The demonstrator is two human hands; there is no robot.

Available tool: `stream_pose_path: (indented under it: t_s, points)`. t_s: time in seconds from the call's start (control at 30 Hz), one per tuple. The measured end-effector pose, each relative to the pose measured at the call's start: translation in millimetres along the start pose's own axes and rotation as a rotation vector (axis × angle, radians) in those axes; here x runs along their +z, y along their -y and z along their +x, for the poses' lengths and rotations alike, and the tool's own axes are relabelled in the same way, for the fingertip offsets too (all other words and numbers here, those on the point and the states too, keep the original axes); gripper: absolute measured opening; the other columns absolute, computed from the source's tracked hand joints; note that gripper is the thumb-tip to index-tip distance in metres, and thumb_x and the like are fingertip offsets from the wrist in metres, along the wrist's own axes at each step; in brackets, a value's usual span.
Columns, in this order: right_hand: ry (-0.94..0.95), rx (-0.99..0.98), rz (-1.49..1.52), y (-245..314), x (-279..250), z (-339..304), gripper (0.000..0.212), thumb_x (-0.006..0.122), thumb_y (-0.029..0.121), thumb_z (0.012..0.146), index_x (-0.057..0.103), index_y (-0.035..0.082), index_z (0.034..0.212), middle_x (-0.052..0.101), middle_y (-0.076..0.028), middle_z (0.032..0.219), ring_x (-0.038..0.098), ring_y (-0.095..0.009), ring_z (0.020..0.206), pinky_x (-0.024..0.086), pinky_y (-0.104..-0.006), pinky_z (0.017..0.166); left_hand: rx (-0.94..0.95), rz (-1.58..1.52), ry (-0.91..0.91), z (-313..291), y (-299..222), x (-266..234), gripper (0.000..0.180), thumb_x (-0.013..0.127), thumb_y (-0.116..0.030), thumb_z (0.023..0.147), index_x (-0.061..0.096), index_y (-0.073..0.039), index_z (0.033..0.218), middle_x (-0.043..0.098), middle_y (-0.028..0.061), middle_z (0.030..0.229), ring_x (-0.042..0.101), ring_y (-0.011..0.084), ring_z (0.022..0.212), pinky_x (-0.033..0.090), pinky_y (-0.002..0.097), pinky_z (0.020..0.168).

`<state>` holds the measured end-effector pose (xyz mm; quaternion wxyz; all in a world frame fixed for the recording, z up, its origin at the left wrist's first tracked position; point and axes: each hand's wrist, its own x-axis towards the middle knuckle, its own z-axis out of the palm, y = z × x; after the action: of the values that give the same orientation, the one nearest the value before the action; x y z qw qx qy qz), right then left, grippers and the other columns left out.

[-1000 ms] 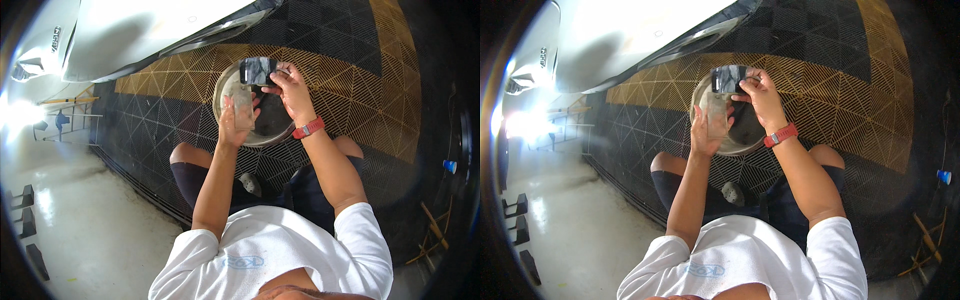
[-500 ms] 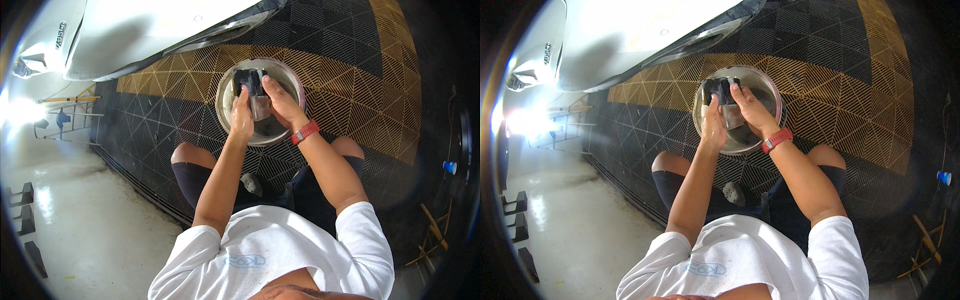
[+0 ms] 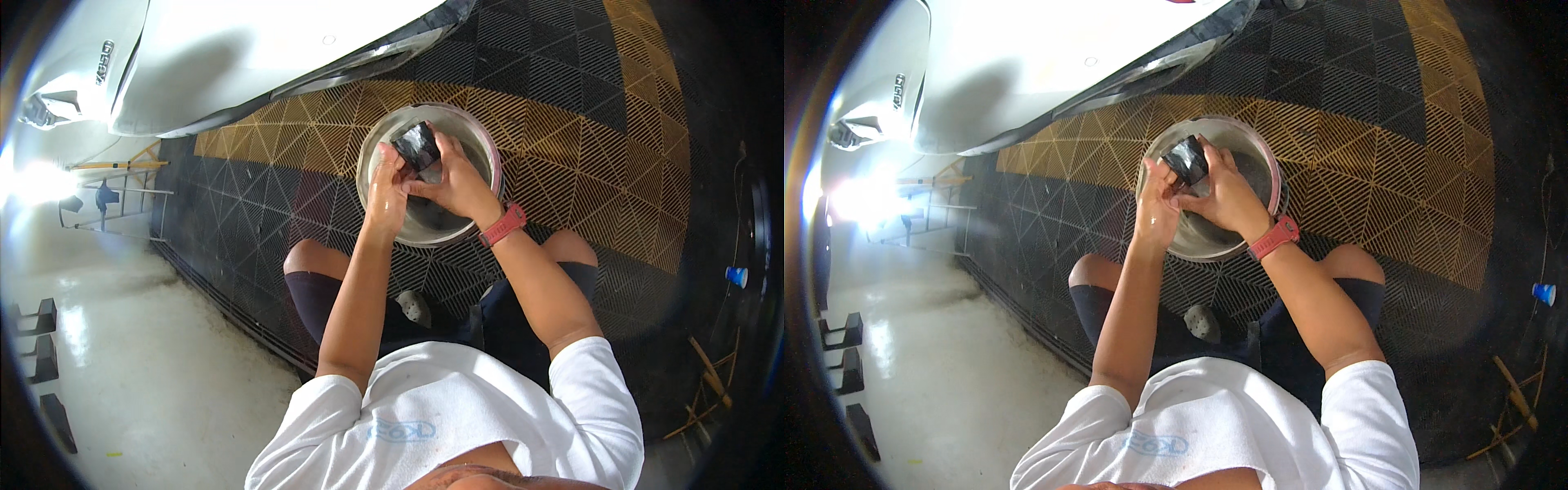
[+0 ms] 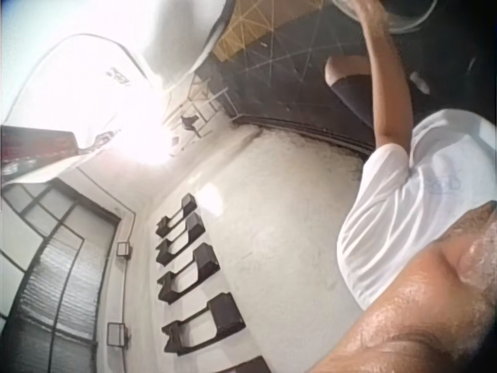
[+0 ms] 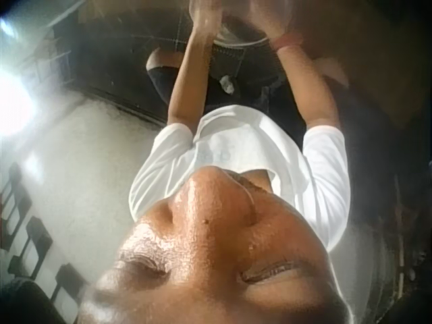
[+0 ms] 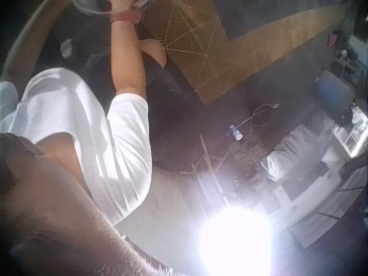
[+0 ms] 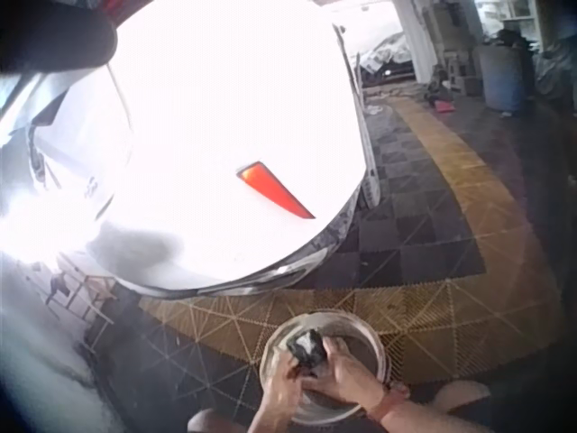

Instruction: The person sits on the floor and uses a sanding block to sand the white hull of a boat. They repeatedly dip the sanding block into a bucket of water and continue sanding the surface.

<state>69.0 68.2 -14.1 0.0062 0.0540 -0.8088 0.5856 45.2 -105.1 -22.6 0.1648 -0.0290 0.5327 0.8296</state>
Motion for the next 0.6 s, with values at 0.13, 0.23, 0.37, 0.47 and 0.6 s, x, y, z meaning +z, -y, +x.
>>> stream_pose_path:
  t_s: [0.13, 0.23, 0.37, 0.47, 0.6]
  points:
    - [-0.041, -0.094, -0.26, -2, 0, -5, 0.119, 0.093, 0.016, 0.079, 0.021, -0.002, 0.172, 0.044, -0.038, 0.154, 0.051, -0.055, 0.144, 0.05, -0.0497, 0.119, -0.003, 0.033, -0.003, -7, -7, 20, 0.086, 0.064, -0.041, 0.113, 0.011, -0.006, 0.172, 0.057, 0.014, 0.155, 0.057, 0.026, 0.144, 0.045, 0.0458, 0.118]
    - [-0.086, -0.203, -0.28, -4, -2, -6, 0.108, 0.088, 0.005, 0.079, 0.027, -0.005, 0.168, 0.048, -0.033, 0.145, 0.057, -0.053, 0.132, 0.053, -0.05, 0.112, -0.038, 0.053, -0.028, -4, -6, 19, 0.075, 0.067, -0.032, 0.112, 0.026, -0.01, 0.17, 0.059, 0.0104, 0.152, 0.056, 0.0233, 0.142, 0.046, 0.0472, 0.116]
    - [-0.083, -0.174, -0.159, 4, -4, -6, 0.099, 0.083, 0.001, 0.079, 0.033, -0.003, 0.164, 0.049, -0.031, 0.142, 0.059, -0.052, 0.127, 0.053, -0.0509, 0.111, -0.053, -0.161, -0.149, 7, -3, 2, 0.047, 0.067, -0.033, 0.11, 0.056, -0.013, 0.151, 0.065, 0.0026, 0.14, 0.061, 0.0232, 0.133, 0.047, 0.0495, 0.113]
    - [-0.196, -0.219, -0.01, -6, 4, -1, 0.086, 0.078, 0.003, 0.083, 0.042, -0.002, 0.161, 0.053, -0.028, 0.14, 0.06, -0.047, 0.129, 0.051, -0.0485, 0.111, -0.007, -0.451, -0.004, 3, -4, -7, 0.046, 0.056, -0.031, 0.107, 0.061, -0.005, 0.146, 0.068, 0.0108, 0.144, 0.063, 0.0314, 0.132, 0.048, 0.0528, 0.115]
    - [-0.173, -0.097, 0.384, -23, 8, 8, 0.057, 0.067, 0.009, 0.095, 0.056, -0.005, 0.15, 0.064, -0.019, 0.135, 0.063, -0.029, 0.124, 0.051, -0.0412, 0.109, 0.027, -0.657, 0.05, 1, -6, -7, 0.056, 0.051, -0.029, 0.102, 0.058, -0.002, 0.151, 0.064, 0.0169, 0.152, 0.061, 0.0361, 0.14, 0.046, 0.056, 0.122]
